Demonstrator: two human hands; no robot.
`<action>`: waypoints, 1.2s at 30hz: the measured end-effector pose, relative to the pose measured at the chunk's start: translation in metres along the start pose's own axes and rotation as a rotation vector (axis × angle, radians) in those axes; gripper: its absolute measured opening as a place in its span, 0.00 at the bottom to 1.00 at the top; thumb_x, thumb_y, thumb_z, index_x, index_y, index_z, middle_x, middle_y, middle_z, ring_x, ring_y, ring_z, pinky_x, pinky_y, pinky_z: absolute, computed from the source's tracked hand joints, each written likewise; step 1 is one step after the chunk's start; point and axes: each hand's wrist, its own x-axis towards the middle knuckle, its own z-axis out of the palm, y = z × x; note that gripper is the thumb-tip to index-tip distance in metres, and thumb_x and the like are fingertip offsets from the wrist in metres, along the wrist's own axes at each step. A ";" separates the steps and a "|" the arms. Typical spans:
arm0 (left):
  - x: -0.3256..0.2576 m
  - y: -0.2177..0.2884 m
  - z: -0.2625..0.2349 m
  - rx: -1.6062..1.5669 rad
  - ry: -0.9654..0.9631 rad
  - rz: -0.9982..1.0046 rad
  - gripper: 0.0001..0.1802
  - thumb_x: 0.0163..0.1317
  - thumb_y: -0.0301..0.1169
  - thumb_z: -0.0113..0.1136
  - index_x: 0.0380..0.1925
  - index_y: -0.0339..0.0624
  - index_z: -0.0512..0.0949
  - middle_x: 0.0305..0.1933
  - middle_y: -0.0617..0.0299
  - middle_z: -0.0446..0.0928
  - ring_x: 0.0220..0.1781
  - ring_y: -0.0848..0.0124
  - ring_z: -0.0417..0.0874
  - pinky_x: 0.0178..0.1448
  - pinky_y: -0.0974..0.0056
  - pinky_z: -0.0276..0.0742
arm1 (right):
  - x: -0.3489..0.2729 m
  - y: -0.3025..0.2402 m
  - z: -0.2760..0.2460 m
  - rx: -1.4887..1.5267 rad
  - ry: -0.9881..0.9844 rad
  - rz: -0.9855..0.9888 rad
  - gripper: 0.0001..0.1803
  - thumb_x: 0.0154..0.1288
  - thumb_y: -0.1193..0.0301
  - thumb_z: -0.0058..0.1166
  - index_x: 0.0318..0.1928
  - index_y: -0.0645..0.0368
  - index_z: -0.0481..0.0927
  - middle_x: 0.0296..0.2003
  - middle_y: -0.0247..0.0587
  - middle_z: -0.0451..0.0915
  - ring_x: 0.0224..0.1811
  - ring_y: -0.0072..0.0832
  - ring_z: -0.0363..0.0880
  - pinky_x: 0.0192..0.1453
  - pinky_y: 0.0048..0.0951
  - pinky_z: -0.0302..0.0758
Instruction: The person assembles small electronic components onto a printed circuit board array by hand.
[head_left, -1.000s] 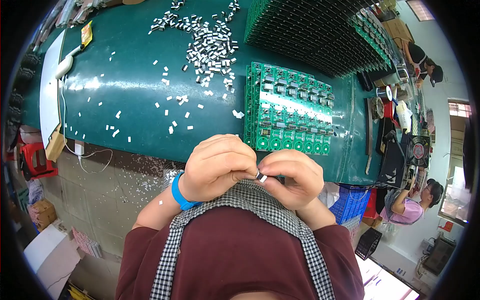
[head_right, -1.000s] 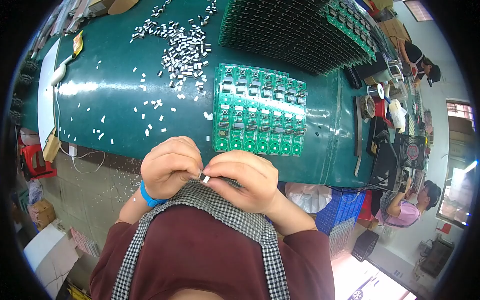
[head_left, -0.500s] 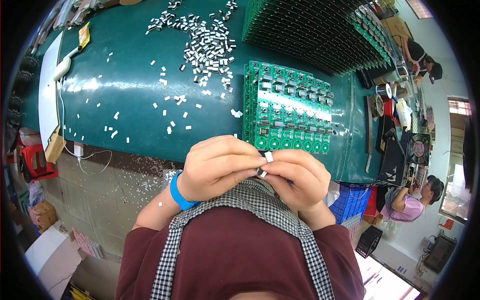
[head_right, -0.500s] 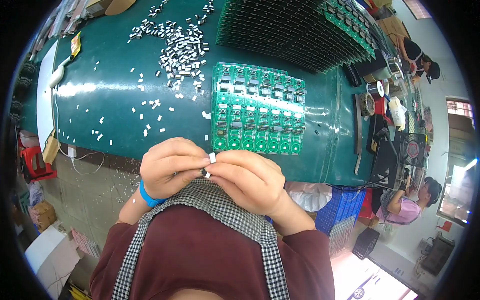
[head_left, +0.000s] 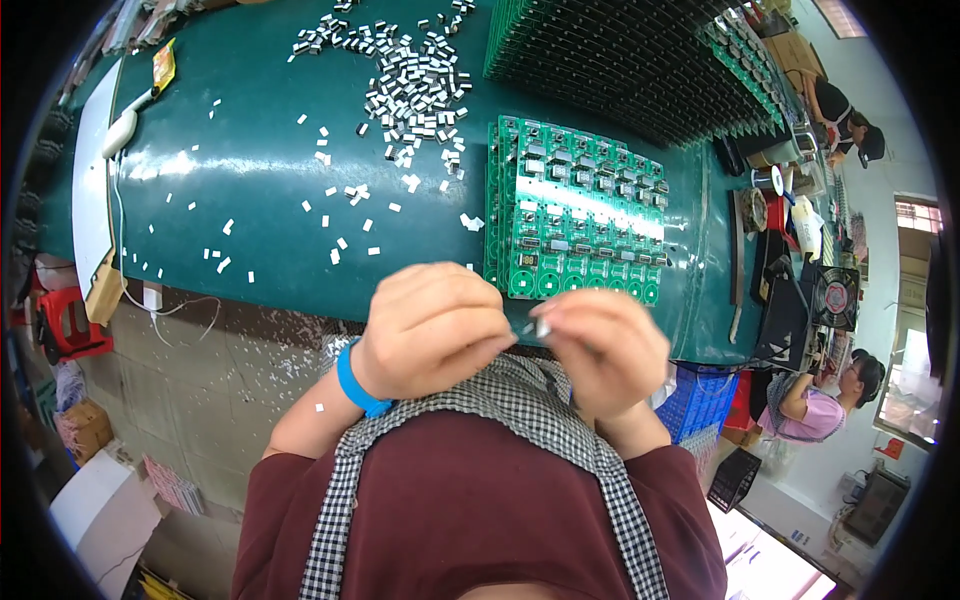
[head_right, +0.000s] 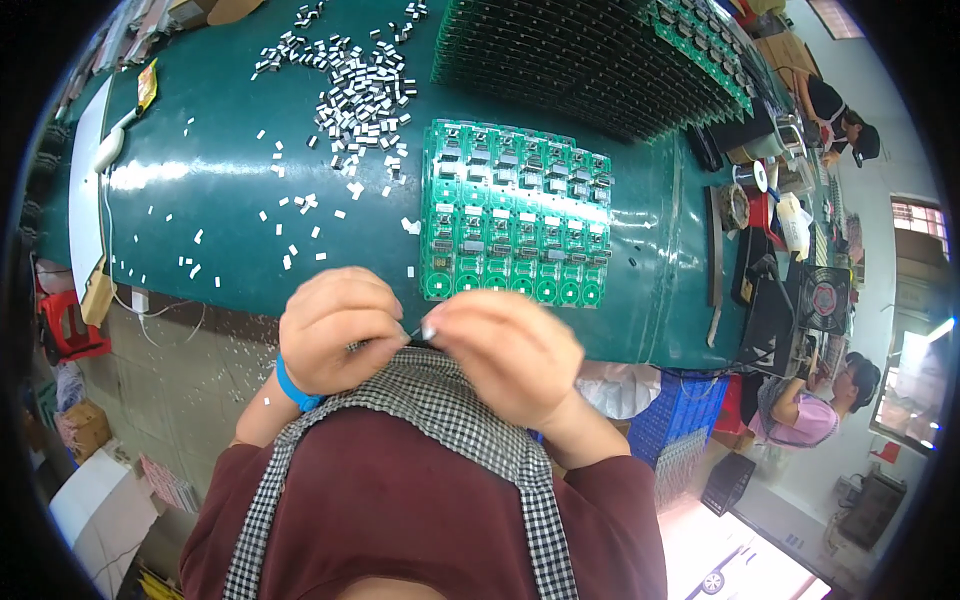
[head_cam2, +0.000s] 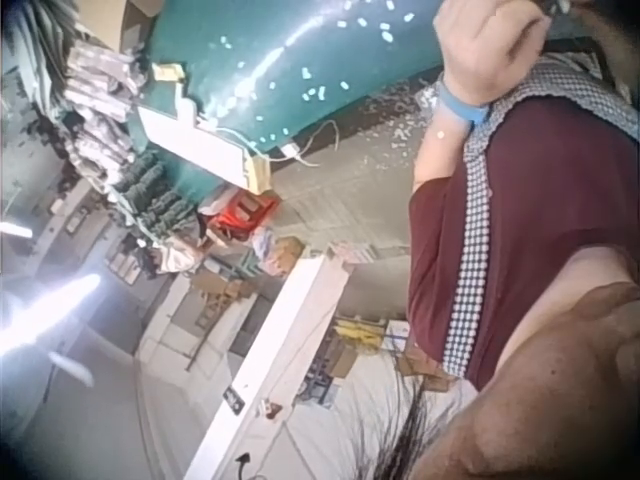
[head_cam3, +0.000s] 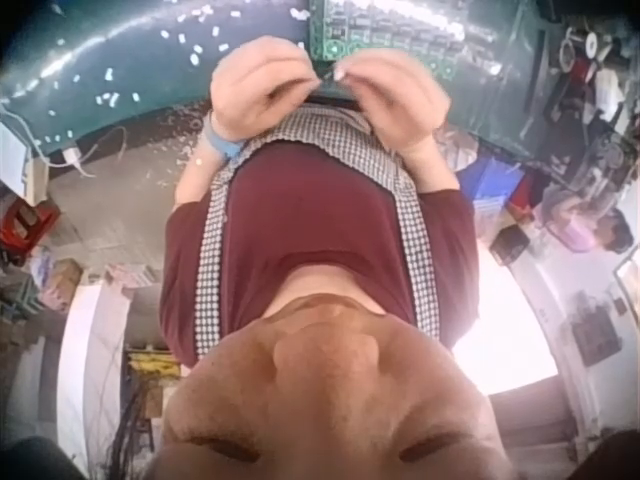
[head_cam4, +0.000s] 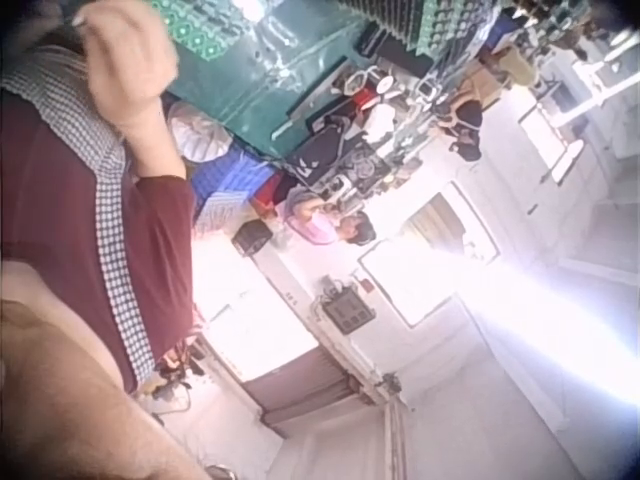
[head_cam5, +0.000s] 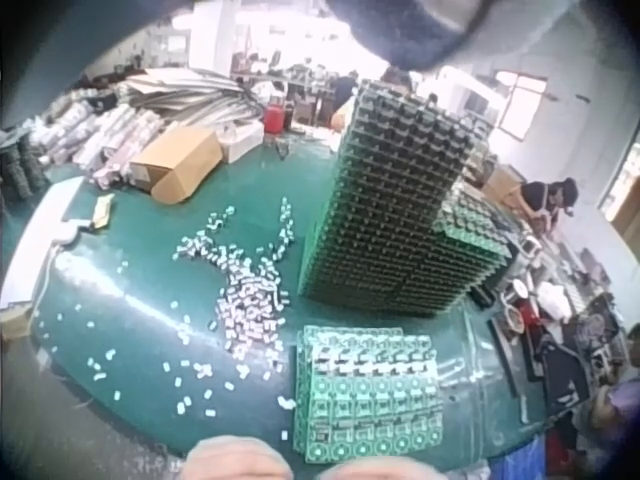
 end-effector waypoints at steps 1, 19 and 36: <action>0.002 -0.005 -0.004 0.051 -0.005 -0.011 0.06 0.48 0.23 0.66 0.26 0.40 0.78 0.29 0.59 0.77 0.29 0.62 0.79 0.32 0.63 0.74 | 0.002 0.005 -0.008 -0.117 0.041 0.020 0.13 0.45 0.84 0.65 0.35 0.63 0.82 0.33 0.43 0.81 0.33 0.31 0.82 0.35 0.25 0.80; -0.020 -0.090 -0.044 0.811 -0.044 -0.465 0.06 0.52 0.22 0.61 0.31 0.37 0.77 0.36 0.56 0.73 0.41 0.57 0.74 0.45 0.56 0.71 | 0.013 0.026 -0.017 -0.456 -0.158 0.029 0.11 0.49 0.81 0.61 0.36 0.60 0.81 0.31 0.37 0.78 0.30 0.32 0.79 0.30 0.29 0.76; -0.007 -0.033 -0.034 -0.443 -0.032 -0.761 0.08 0.56 0.17 0.57 0.37 0.34 0.77 0.40 0.59 0.76 0.44 0.71 0.79 0.49 0.68 0.76 | 0.010 0.031 -0.015 -0.481 -0.136 -0.026 0.10 0.47 0.81 0.61 0.34 0.60 0.81 0.31 0.36 0.79 0.29 0.30 0.80 0.28 0.27 0.76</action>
